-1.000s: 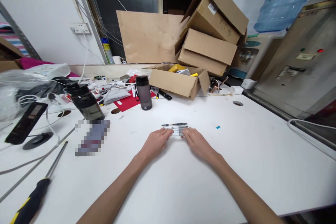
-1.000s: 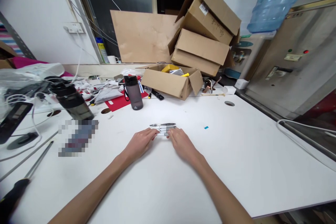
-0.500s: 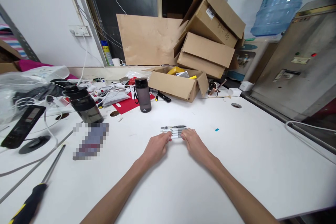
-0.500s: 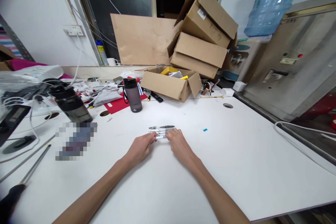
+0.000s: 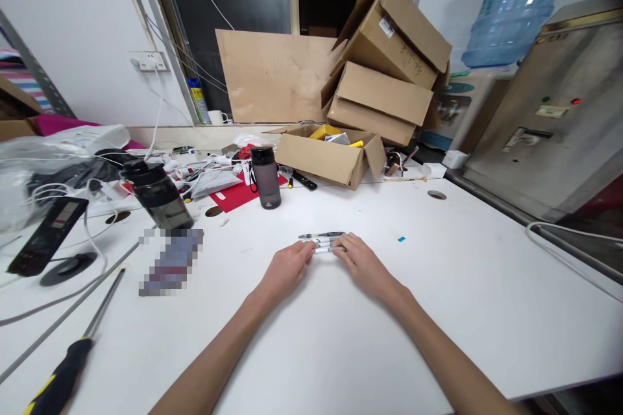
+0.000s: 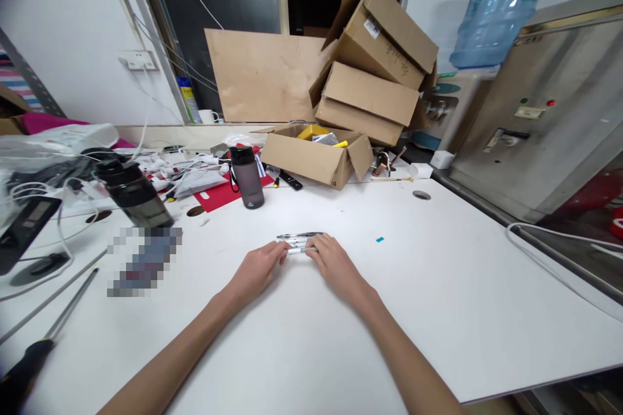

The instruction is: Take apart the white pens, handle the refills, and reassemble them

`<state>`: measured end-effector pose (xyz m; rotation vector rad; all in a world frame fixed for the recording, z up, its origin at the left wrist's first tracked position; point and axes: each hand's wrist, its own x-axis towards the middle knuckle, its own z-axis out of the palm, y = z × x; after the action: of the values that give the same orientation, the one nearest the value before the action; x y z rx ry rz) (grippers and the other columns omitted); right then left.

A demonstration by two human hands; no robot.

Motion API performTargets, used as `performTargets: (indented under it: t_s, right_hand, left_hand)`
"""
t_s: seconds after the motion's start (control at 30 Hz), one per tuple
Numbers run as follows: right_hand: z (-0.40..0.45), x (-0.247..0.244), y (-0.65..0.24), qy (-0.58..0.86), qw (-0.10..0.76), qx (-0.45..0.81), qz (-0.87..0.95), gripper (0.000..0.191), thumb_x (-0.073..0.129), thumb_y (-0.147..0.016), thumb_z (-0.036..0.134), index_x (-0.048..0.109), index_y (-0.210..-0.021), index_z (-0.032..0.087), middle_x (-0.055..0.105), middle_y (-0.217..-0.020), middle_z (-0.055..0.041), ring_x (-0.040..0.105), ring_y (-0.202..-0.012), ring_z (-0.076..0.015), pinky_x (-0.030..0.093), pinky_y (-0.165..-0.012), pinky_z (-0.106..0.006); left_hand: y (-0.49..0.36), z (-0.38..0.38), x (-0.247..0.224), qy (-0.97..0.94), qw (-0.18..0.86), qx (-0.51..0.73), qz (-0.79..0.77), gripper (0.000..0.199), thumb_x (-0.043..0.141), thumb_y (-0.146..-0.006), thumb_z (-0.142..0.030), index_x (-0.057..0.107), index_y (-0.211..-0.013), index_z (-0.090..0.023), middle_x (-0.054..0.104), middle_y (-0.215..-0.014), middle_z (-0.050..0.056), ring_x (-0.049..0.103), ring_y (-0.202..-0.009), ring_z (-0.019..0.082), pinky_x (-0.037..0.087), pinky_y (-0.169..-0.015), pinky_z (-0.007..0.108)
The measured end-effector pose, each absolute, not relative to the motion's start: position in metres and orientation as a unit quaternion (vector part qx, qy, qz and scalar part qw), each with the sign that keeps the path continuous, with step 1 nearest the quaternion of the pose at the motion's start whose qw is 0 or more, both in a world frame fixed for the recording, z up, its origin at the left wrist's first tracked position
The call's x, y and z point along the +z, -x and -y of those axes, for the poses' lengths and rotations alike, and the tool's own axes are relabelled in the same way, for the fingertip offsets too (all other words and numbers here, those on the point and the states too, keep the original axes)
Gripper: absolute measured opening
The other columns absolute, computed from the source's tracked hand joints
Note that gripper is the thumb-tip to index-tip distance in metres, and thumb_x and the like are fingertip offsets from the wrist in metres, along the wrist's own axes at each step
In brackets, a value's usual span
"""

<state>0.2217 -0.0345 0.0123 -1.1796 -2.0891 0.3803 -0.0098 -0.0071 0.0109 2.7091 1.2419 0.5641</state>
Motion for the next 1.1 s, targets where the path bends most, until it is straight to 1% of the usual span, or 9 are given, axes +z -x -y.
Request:
performTargets:
  t_s: [0.13,0.23,0.33,0.53,0.67,0.73,0.9,1.03,1.1]
  right_hand:
    - [0.0385,0.0177,-0.2205,0.464,0.373,0.201,0.778,0.013,0.052,-0.103,0.034,0.061,-0.110,0.027,0.067,-0.112,-0.0039,0.060,-0.107,-0.0223,0.046,-0.093,-0.036]
    - [0.0372,0.0172,-0.2192,0.483,0.375,0.230,0.757,0.019,0.050,-0.103,0.038,0.065,-0.110,0.029,0.069,-0.113,-0.0027,0.062,-0.107,-0.0222,0.046,-0.093,-0.036]
    - [0.0348,0.0157,-0.2196,0.480,0.378,0.252,0.750,0.021,0.048,-0.104,0.035,0.067,-0.107,0.028,0.070,-0.110,-0.0018,0.064,-0.102,-0.0212,0.046,-0.091,-0.035]
    - [0.0346,0.0162,-0.2190,0.437,0.425,0.269,0.746,0.012,0.060,-0.096,0.031,0.066,-0.105,0.025,0.068,-0.109,-0.0033,0.062,-0.105,-0.0213,0.045,-0.096,-0.034]
    - [0.0349,0.0163,-0.2165,0.463,0.412,0.319,0.717,0.021,0.053,-0.100,0.039,0.068,-0.101,0.024,0.071,-0.095,-0.0024,0.066,-0.091,-0.0209,0.047,-0.086,-0.033]
    - [0.0346,0.0168,-0.2163,0.467,0.407,0.328,0.713,0.024,0.052,-0.100,0.039,0.070,-0.098,0.023,0.071,-0.090,-0.0021,0.066,-0.087,-0.0205,0.047,-0.084,-0.033]
    - [0.0352,0.0192,-0.2160,0.429,0.444,0.305,0.725,0.012,0.063,-0.093,0.032,0.069,-0.099,0.024,0.071,-0.106,-0.0026,0.065,-0.103,-0.0208,0.046,-0.096,-0.033]
    - [0.0352,0.0186,-0.2149,0.456,0.430,0.349,0.697,0.023,0.056,-0.097,0.040,0.070,-0.101,0.023,0.072,-0.098,-0.0035,0.067,-0.092,-0.0209,0.049,-0.086,-0.033]
    - [0.0345,0.0186,-0.2151,0.450,0.434,0.348,0.698,0.022,0.057,-0.097,0.039,0.071,-0.099,0.022,0.072,-0.097,-0.0038,0.067,-0.093,-0.0213,0.050,-0.087,-0.033]
  left_hand:
    - [0.0105,0.0074,0.0136,-0.891,0.050,0.187,-0.412,0.020,0.039,-0.096,-0.008,0.053,-0.094,-0.022,0.067,-0.095,0.003,0.062,-0.077,0.019,0.042,-0.069,0.028]
    - [0.0114,0.0072,0.0145,-0.890,0.050,0.187,-0.413,0.021,0.039,-0.095,-0.006,0.054,-0.095,-0.022,0.068,-0.097,0.003,0.063,-0.078,0.019,0.042,-0.069,0.028]
    - [0.0119,0.0070,0.0139,-0.890,0.043,0.191,-0.413,0.024,0.038,-0.094,-0.004,0.054,-0.096,-0.023,0.067,-0.097,0.003,0.063,-0.078,0.019,0.043,-0.070,0.028]
    - [0.0092,0.0093,0.0119,-0.890,0.045,0.184,-0.415,0.032,0.042,-0.081,0.003,0.053,-0.096,-0.023,0.066,-0.095,0.002,0.063,-0.080,0.019,0.042,-0.069,0.028]
    - [0.0074,0.0109,0.0118,-0.889,0.051,0.176,-0.419,0.038,0.042,-0.075,0.005,0.053,-0.098,-0.024,0.067,-0.096,0.002,0.063,-0.082,0.020,0.042,-0.068,0.027]
    - [0.0074,0.0107,0.0116,-0.890,0.051,0.178,-0.416,0.037,0.041,-0.076,0.005,0.053,-0.097,-0.024,0.067,-0.097,0.002,0.064,-0.083,0.020,0.042,-0.069,0.027]
    - [0.0082,0.0091,0.0104,-0.890,0.051,0.188,-0.411,0.030,0.041,-0.083,0.001,0.053,-0.097,-0.023,0.067,-0.096,0.003,0.064,-0.083,0.020,0.043,-0.070,0.027]
    - [0.0085,0.0089,0.0109,-0.893,0.052,0.185,-0.408,0.030,0.041,-0.085,0.000,0.054,-0.098,-0.023,0.067,-0.097,0.003,0.064,-0.084,0.020,0.043,-0.070,0.028]
    - [0.0086,0.0093,0.0119,-0.893,0.054,0.185,-0.408,0.030,0.041,-0.084,0.000,0.054,-0.097,-0.023,0.067,-0.097,0.003,0.064,-0.084,0.021,0.043,-0.070,0.028]
